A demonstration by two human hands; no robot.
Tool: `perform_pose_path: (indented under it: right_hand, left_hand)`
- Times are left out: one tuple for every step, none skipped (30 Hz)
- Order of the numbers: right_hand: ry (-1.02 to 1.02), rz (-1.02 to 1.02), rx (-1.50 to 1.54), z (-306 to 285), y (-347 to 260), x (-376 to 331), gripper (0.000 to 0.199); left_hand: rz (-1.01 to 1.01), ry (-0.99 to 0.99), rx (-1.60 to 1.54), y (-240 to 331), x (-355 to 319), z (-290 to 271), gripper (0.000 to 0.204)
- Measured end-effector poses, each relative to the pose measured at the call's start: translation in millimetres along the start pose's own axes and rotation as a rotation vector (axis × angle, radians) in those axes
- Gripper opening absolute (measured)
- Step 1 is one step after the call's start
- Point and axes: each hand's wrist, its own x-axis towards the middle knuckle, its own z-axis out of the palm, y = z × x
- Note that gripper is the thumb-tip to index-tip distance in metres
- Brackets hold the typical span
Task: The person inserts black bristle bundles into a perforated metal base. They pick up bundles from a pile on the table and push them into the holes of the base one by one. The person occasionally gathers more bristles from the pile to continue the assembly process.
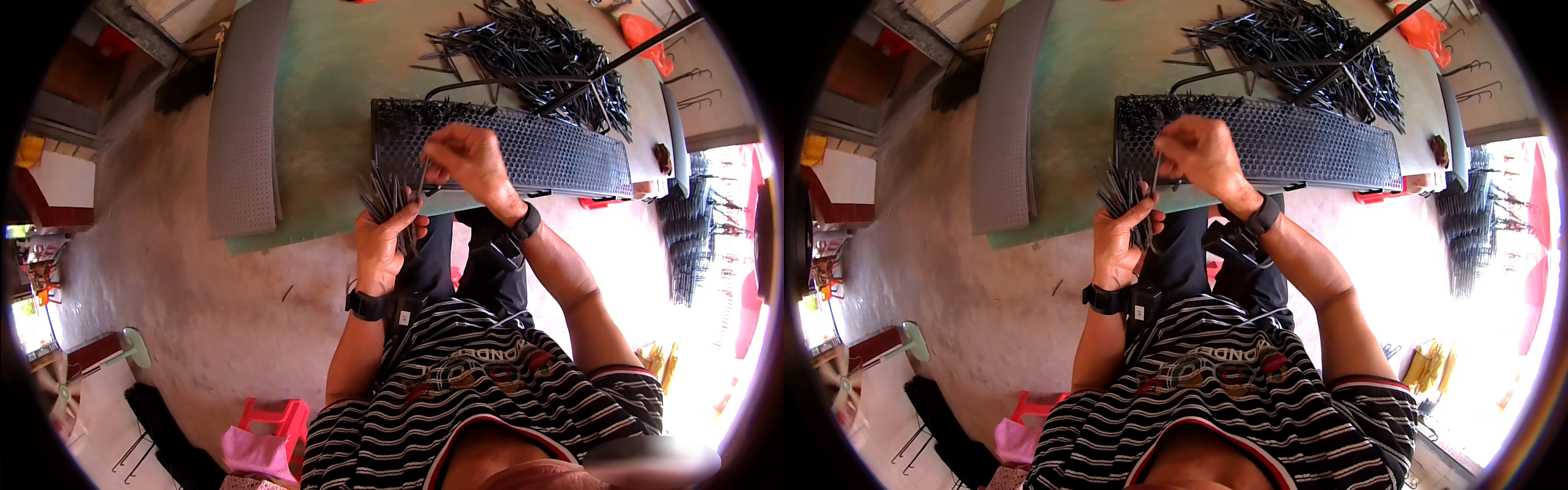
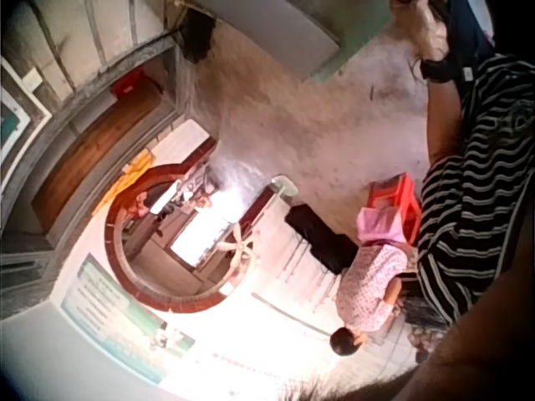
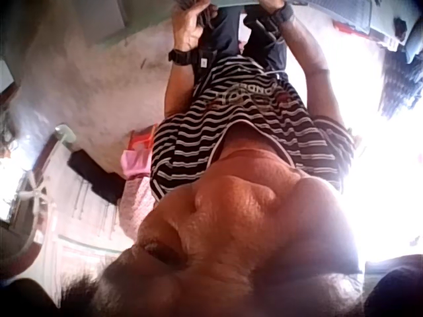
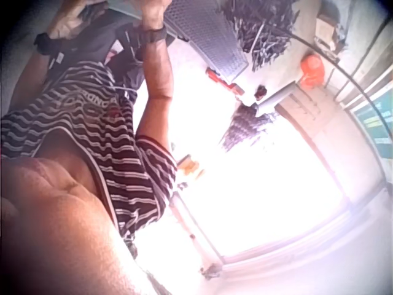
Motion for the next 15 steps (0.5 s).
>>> perform_pose_path:
  right_hand:
    - [0.109,-0.081,0.057,-1.8,-1.1,2.5,0.012]
    - [0.201,-0.163,0.013,-2.2,-4.4,5.1,0.013]
    - [0.258,-0.274,-0.069,-2.6,-4.2,8.6,0.013]
    - [0.313,-0.386,-0.151,-3.2,-4.0,12.6,0.013]
    - [0.367,-0.497,-0.232,-3.8,-3.2,16.8,0.013]
    - [0.356,-0.55,-0.339,-6.3,0.6,20.4,0.014]
    - [0.351,-0.547,-0.338,-6.8,4.5,23.0,0.014]
    - [0.346,-0.544,-0.336,-6.6,8.1,24.9,0.013]
    - [0.341,-0.541,-0.335,-6.4,10.6,26.4,0.013]
    - [0.346,-0.546,-0.345,-5.7,12.0,27.7,0.012]
    - [0.35,-0.55,-0.354,-4.5,13.4,29.0,0.012]
    - [0.354,-0.555,-0.363,-3.8,14.5,30.2,0.012]
    - [0.352,-0.561,-0.372,-3.9,15.3,31.5,0.012]
    - [0.348,-0.569,-0.381,-4.6,15.4,33.0,0.012]
    - [0.345,-0.576,-0.39,-5.0,15.5,34.1,0.012]
  left_hand:
    - [0.0,0.005,0.003,0.2,0.1,0.8,0.024]
    - [0.002,0.011,0.005,1.4,0.2,0.8,0.024]
    - [0.005,0.018,0.006,2.4,0.4,0.4,0.024]
    - [0.006,0.018,0.008,3.0,0.8,-0.7,0.023]
    - [0.007,0.02,0.01,3.3,1.2,-3.0,0.023]
    - [0.009,0.022,0.012,2.9,1.8,-4.6,0.023]
    - [0.013,0.022,0.019,1.8,2.6,-5.8,0.022]
    - [0.017,0.023,0.027,1.1,3.4,-7.1,0.022]
    - [0.021,0.023,0.036,0.9,3.8,-7.8,0.021]
    - [0.02,0.026,0.04,1.4,3.7,-7.7,0.021]
    - [0.019,0.03,0.045,1.7,3.6,-7.6,0.02]
    - [0.018,0.034,0.049,2.1,3.4,-7.3,0.02]
    - [0.015,0.044,0.043,2.6,3.2,-6.6,0.017]
    - [0.014,0.053,0.036,3.5,2.8,-5.3,0.014]
    - [0.013,0.062,0.03,4.0,2.5,-4.8,0.011]
